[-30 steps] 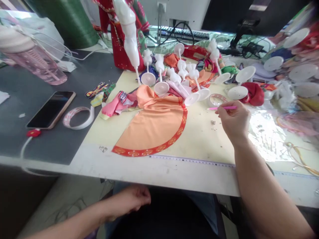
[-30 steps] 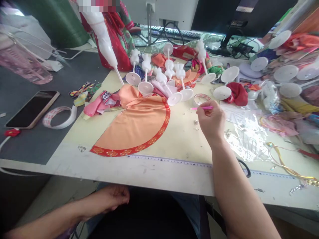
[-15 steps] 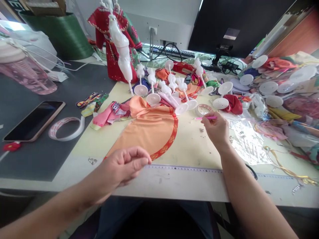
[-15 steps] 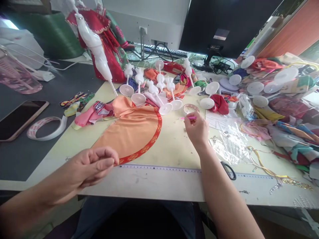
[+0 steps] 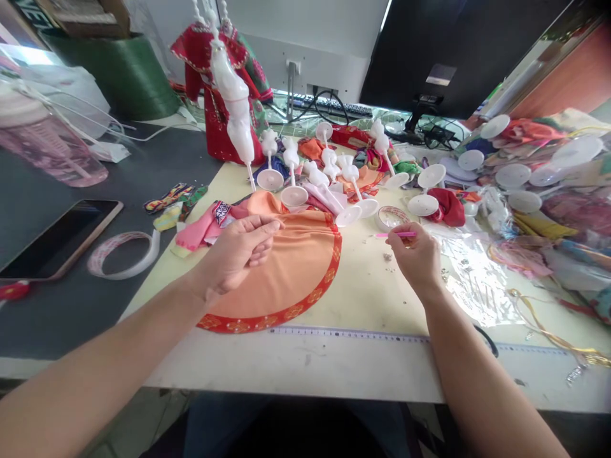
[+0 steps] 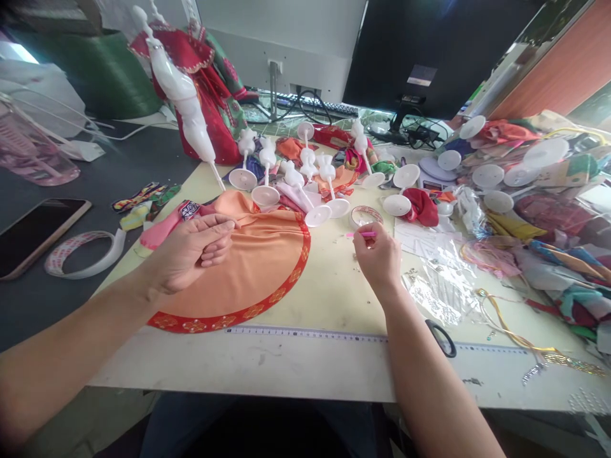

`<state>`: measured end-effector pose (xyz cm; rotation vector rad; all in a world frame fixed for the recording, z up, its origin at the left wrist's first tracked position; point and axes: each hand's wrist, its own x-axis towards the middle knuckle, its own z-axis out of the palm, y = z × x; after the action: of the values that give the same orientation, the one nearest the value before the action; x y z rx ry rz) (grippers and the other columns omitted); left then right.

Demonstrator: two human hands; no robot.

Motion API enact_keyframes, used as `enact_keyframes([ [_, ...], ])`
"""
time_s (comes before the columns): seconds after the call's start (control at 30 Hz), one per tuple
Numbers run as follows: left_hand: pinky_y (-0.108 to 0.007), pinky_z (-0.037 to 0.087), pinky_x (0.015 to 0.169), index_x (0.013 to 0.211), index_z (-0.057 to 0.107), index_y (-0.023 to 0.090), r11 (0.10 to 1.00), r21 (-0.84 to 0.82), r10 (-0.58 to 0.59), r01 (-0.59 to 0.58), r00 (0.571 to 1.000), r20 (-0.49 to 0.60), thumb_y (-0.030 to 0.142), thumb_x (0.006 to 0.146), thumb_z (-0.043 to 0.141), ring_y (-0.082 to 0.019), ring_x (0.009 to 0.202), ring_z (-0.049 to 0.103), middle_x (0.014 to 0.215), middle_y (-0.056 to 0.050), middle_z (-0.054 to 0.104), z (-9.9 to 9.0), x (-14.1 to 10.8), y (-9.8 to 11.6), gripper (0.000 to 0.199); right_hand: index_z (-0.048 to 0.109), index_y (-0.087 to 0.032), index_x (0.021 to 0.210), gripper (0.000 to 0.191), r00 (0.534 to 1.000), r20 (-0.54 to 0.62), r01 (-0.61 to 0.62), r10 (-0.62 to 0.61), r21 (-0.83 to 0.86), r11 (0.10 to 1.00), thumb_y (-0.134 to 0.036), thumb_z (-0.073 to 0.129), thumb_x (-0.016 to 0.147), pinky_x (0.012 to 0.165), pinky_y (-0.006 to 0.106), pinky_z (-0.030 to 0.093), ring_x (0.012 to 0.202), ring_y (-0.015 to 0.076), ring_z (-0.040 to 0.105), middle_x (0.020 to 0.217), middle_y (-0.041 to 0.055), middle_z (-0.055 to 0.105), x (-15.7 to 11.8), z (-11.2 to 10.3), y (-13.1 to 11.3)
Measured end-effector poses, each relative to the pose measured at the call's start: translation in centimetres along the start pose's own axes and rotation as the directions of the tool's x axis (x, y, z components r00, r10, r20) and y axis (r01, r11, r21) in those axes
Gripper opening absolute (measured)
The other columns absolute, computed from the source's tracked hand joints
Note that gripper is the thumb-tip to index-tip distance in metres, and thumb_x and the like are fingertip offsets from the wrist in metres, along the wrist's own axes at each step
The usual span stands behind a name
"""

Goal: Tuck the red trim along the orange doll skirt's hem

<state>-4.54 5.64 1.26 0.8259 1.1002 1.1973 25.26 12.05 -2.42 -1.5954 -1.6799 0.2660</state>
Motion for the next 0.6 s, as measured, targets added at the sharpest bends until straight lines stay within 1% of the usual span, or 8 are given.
enact_keyframes([
  [0.13, -0.012, 0.022, 0.036, 0.077, 0.059, 0.014, 1.0, -0.03, 0.006, -0.007, 1.0, -0.026, 0.02, 0.077, 0.067, -0.002, 0.04, 0.028, 0.048, 0.008, 0.034, -0.7, 0.6, -0.6, 0.01, 0.06, -0.02, 0.076, 0.007, 1.0, -0.01, 0.002, -0.002, 0.021, 1.0, -0.027, 0.057, 0.074, 0.065, 0.035, 0.048, 0.061, 0.0197, 0.064, 0.063, 0.0015, 0.065, 0.0, 0.1, 0.1],
  [0.33, -0.012, 0.022, 0.036, 0.073, 0.058, 0.014, 0.998, -0.056, 0.016, -0.018, 0.999, -0.041, 0.019, 0.076, 0.066, -0.002, 0.039, 0.028, 0.047, 0.008, 0.032, -1.4, 0.7, -1.3, 0.01, 0.061, -0.02, 0.077, 0.007, 0.999, -0.032, 0.018, -0.017, 0.05, 0.999, -0.026, 0.058, 0.075, 0.066, 0.036, 0.049, 0.064, 0.0195, 0.064, 0.066, 0.0015, 0.066, 0.1, 0.2, 0.2],
  [0.4, -0.012, 0.022, 0.036, 0.073, 0.058, 0.014, 0.998, -0.056, 0.009, -0.012, 0.999, -0.048, 0.02, 0.076, 0.066, -0.003, 0.04, 0.028, 0.047, 0.008, 0.031, -1.5, 0.7, -1.5, 0.011, 0.061, -0.02, 0.077, 0.005, 0.999, -0.041, 0.009, -0.004, 0.124, 0.992, -0.025, 0.06, 0.074, 0.064, 0.034, 0.05, 0.064, 0.0182, 0.064, 0.066, 0.001, 0.066, 0.0, 0.1, -0.2],
  [0.47, -0.012, 0.021, 0.036, 0.075, 0.058, 0.014, 0.999, -0.048, -0.014, 0.011, 0.999, -0.045, 0.02, 0.077, 0.066, -0.002, 0.04, 0.027, 0.048, 0.008, 0.032, -1.4, 0.6, -1.8, 0.011, 0.061, -0.02, 0.076, 0.005, 0.999, -0.03, -0.008, 0.016, 0.251, 0.968, -0.024, 0.062, 0.074, 0.059, 0.032, 0.05, 0.062, 0.0165, 0.063, 0.066, 0.0002, 0.065, -0.4, 0.0, -0.9],
  [0.53, -0.012, 0.02, 0.036, 0.079, 0.058, 0.015, 0.999, -0.025, -0.042, 0.042, 0.999, -0.017, 0.022, 0.078, 0.066, -0.002, 0.04, 0.026, 0.05, 0.008, 0.032, -1.2, 0.4, -2.1, 0.011, 0.062, -0.021, 0.076, 0.005, 1.0, 0.012, -0.024, 0.02, 0.39, 0.921, -0.024, 0.065, 0.073, 0.055, 0.03, 0.049, 0.059, 0.0153, 0.061, 0.065, -0.0005, 0.064, -1.2, -0.2, -2.1],
  [0.6, -0.012, 0.02, 0.037, 0.081, 0.058, 0.015, 0.998, 0.017, -0.061, 0.061, 0.998, 0.03, 0.024, 0.079, 0.065, -0.002, 0.041, 0.026, 0.052, 0.008, 0.032, -1.1, 0.2, -2.3, 0.012, 0.063, -0.023, 0.075, 0.005, 0.997, 0.073, -0.023, -0.015, 0.493, 0.87, -0.024, 0.067, 0.073, 0.055, 0.03, 0.05, 0.058, 0.0148, 0.06, 0.064, -0.001, 0.063, -2.4, -0.3, -3.5],
])
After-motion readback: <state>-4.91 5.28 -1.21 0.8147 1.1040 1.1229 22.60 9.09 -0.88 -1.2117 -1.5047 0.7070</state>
